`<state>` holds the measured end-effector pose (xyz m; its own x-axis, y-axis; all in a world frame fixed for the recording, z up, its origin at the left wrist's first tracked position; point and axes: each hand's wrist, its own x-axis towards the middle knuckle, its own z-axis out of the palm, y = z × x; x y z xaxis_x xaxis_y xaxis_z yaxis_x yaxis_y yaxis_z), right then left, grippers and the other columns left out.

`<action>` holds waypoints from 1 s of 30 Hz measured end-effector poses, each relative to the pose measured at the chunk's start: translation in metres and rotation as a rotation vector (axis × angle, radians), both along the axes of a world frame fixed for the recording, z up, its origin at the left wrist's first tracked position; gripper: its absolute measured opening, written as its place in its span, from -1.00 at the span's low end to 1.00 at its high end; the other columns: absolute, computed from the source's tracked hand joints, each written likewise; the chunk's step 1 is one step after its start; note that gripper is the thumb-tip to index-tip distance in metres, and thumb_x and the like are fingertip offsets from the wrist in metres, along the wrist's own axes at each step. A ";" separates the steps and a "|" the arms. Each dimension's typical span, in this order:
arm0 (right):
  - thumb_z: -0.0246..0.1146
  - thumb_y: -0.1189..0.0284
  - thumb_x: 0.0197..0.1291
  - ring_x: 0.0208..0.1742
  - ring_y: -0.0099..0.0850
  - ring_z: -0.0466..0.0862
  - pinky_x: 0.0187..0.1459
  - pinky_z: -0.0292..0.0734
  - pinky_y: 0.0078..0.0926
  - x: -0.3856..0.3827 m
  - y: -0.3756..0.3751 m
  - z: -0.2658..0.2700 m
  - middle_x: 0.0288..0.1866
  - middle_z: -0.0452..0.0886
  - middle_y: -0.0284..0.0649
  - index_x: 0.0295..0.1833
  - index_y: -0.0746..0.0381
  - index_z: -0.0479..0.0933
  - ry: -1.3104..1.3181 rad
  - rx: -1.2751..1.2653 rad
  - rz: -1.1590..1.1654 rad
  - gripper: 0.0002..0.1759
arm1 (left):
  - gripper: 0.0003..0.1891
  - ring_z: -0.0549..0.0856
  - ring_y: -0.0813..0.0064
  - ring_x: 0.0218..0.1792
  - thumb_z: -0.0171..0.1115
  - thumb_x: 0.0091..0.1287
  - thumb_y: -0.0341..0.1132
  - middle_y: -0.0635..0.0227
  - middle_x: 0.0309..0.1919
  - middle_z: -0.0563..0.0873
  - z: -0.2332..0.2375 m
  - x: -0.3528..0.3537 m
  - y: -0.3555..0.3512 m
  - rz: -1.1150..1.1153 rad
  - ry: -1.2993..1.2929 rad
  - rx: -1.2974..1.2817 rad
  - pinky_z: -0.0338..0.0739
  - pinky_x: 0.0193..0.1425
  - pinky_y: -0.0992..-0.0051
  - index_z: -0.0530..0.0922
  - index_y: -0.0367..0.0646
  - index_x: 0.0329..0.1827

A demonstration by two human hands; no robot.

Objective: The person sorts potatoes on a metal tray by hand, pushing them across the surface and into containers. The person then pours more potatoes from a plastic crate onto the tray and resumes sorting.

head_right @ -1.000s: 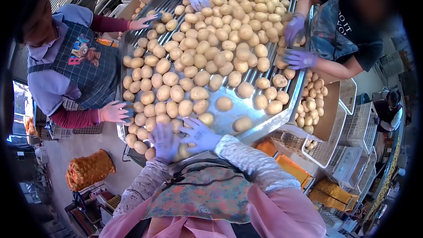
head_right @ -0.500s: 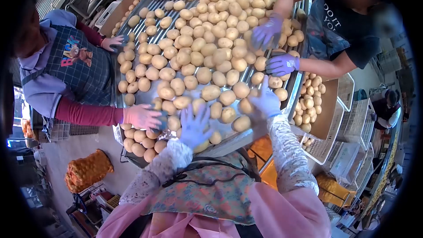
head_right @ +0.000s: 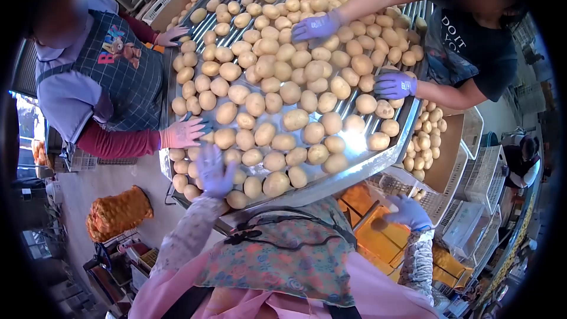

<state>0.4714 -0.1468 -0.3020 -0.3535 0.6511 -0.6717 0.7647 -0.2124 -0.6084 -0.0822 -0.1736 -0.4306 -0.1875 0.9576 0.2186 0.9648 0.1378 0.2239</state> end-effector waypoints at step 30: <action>0.46 0.27 0.00 0.18 -0.03 0.60 0.07 0.57 0.02 -0.155 0.141 -0.100 0.22 0.59 -0.15 0.35 -0.10 0.52 -0.455 0.906 -0.024 -0.30 | -0.19 0.10 -0.47 0.57 0.21 0.40 0.19 -0.08 0.62 0.21 0.023 0.078 0.094 -0.113 -0.078 -0.174 -0.07 0.59 -0.37 0.27 0.06 0.66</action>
<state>0.3163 -0.0056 -0.4017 -0.1671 0.9859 0.0106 0.9657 0.1658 -0.1999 -0.0046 -0.0792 -0.4073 -0.0872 0.9955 0.0374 0.9570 0.0733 0.2808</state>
